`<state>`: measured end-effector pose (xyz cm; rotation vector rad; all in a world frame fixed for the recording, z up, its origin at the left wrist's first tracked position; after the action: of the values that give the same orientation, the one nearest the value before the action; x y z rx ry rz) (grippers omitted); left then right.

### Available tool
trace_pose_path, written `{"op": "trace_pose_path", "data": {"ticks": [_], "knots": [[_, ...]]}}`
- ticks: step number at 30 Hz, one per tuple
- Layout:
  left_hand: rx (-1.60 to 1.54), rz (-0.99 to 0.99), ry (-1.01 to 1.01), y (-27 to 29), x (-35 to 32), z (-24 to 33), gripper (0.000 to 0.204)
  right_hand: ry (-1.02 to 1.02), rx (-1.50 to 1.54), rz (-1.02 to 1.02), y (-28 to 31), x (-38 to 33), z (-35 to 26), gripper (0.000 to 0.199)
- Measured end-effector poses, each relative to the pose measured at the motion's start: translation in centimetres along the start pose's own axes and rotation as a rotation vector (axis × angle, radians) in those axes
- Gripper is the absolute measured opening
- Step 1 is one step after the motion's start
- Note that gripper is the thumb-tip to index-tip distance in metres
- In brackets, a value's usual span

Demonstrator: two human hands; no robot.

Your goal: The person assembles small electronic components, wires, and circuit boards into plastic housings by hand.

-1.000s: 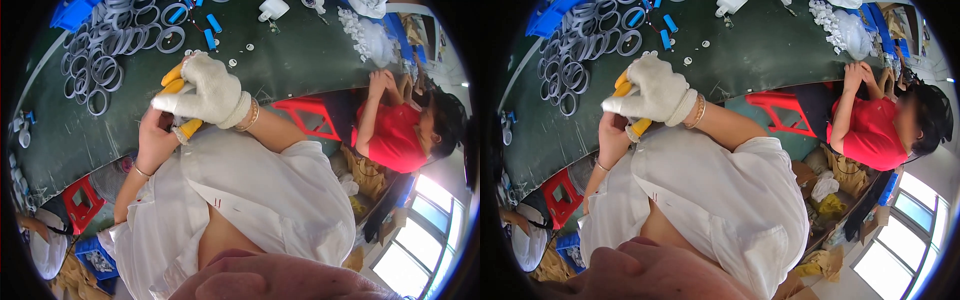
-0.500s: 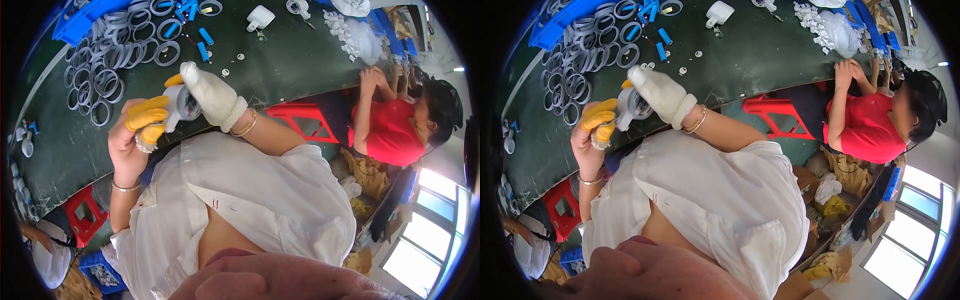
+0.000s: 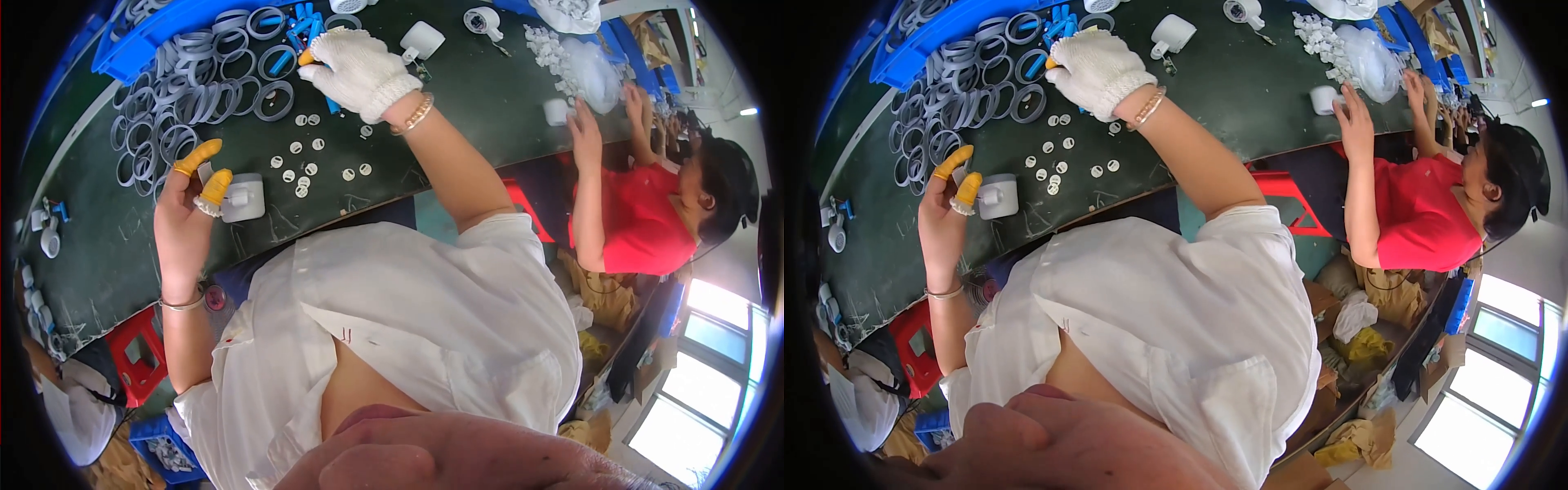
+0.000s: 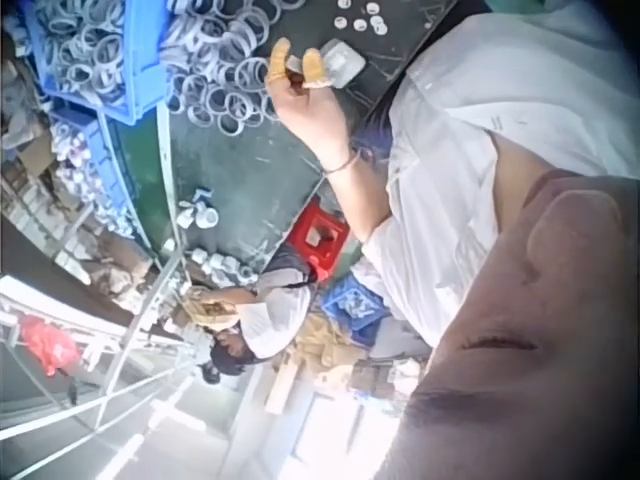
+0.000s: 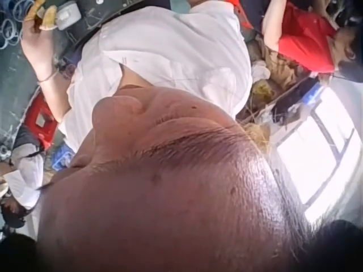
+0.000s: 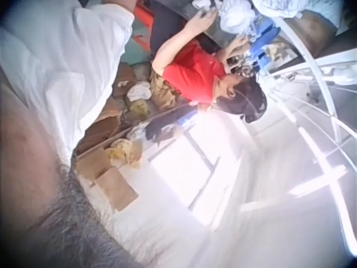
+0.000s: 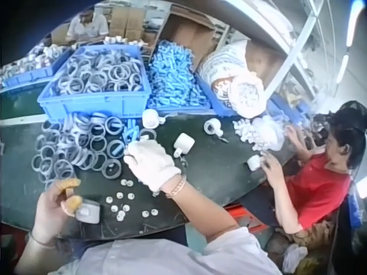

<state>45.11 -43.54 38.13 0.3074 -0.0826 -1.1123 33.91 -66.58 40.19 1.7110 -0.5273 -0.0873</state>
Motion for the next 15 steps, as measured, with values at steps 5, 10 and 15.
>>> {"op": "trace_pose_path", "data": {"ticks": [5,10,15], "knots": [[0.092,0.041,-0.079,1.0,-0.2,2.0,0.039,0.083,-0.092,-0.209,-0.4,-1.3,-1.4,0.021],[-0.208,-0.094,0.046,1.5,0.5,-0.8,0.039,0.173,-0.137,-0.304,-2.0,-4.1,0.5,0.012],[-0.390,-0.065,-0.009,2.0,0.3,-2.5,0.038,0.051,0.047,-0.237,0.4,-6.9,2.7,0.012]]}}
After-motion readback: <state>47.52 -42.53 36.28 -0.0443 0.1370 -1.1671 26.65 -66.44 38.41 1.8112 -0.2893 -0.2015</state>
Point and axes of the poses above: each hand's wrist, its own x-axis towards the middle knuckle, its own y-axis out of the back of the hand, z = x × y, the point moved 7 cm from there along x, towards the middle knuckle, and after that the axes turned 7 degrees about -z, right-handed, at the moved point
